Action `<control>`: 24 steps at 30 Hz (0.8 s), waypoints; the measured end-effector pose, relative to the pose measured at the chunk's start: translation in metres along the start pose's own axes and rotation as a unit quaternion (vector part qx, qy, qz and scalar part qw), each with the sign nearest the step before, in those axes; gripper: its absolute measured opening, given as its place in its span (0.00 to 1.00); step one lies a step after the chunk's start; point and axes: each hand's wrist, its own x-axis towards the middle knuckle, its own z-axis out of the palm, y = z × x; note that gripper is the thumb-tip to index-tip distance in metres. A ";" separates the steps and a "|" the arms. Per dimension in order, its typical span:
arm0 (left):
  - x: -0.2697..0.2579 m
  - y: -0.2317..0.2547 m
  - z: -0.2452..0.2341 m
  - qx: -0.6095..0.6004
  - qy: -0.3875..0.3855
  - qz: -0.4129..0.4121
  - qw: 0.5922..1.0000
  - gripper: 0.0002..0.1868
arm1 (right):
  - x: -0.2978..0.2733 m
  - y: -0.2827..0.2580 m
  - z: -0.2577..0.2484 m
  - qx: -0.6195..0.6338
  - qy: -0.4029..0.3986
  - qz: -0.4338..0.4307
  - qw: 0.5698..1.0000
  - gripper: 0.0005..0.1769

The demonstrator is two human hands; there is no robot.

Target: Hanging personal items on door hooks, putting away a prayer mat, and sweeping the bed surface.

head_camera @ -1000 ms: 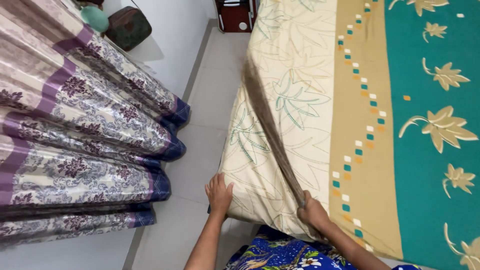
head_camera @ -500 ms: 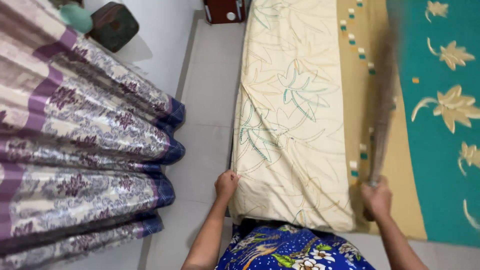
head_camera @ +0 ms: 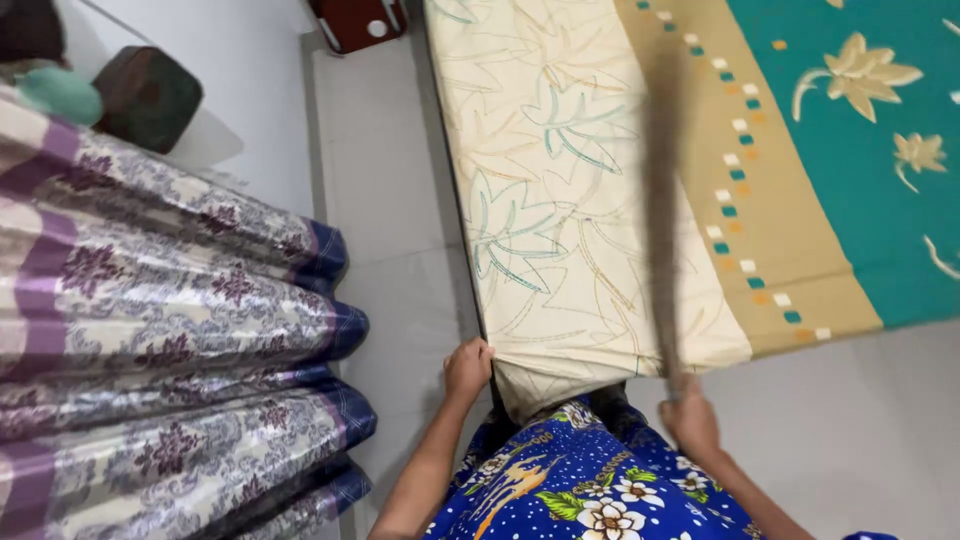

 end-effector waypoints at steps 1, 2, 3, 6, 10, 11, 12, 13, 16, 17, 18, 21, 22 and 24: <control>-0.007 -0.015 0.009 0.000 -0.009 0.008 1.000 0.12 | -0.015 -0.006 0.010 0.002 0.004 0.011 1.000 0.29; -0.013 -0.030 0.017 -0.012 -0.005 0.006 1.000 0.12 | -0.029 -0.012 0.020 -0.012 -0.019 -0.012 1.000 0.31; -0.020 -0.045 0.025 -0.024 -0.004 0.004 1.000 0.12 | -0.045 -0.019 0.029 -0.026 -0.042 -0.033 0.998 0.32; -0.036 -0.037 0.015 -0.077 -0.002 0.037 0.996 0.13 | -0.061 -0.023 0.032 -0.029 -0.049 -0.074 0.996 0.33; -0.051 0.026 -0.022 -0.064 -0.031 0.123 0.990 0.19 | -0.048 -0.020 0.009 -0.006 -0.012 -0.050 0.999 0.32; -0.050 0.034 -0.021 -0.021 -0.026 0.174 0.984 0.24 | -0.040 -0.016 0.003 0.032 0.061 -0.060 0.996 0.33; -0.050 0.043 -0.019 0.021 -0.022 0.224 0.974 0.29 | -0.032 -0.012 -0.004 0.069 0.133 -0.069 0.986 0.33; -0.051 0.039 -0.012 0.020 -0.025 0.224 0.974 0.29 | -0.021 -0.005 -0.012 0.069 0.133 -0.067 0.986 0.33; -0.055 0.031 0.004 0.121 -0.004 0.277 0.953 0.30 | 0.005 0.005 -0.041 0.071 0.202 -0.003 0.977 0.27; -0.056 0.031 0.007 0.141 -0.014 0.269 0.953 0.26 | 0.007 -0.002 -0.053 0.093 0.192 0.043 0.976 0.26; -0.058 0.030 0.009 0.161 -0.023 0.262 0.951 0.22 | 0.009 -0.008 -0.065 0.115 0.182 0.089 0.973 0.26; -0.064 0.021 0.026 0.167 -0.057 0.247 0.953 0.11 | 0.018 0.014 -0.050 0.090 0.157 0.115 0.977 0.29; -0.066 0.021 0.025 0.168 -0.056 0.248 0.953 0.11 | 0.018 0.021 -0.036 0.091 0.157 0.114 0.977 0.29; -0.070 0.020 0.020 0.152 -0.070 0.257 0.952 0.07 | 0.016 0.034 -0.007 0.034 0.152 0.045 0.987 0.32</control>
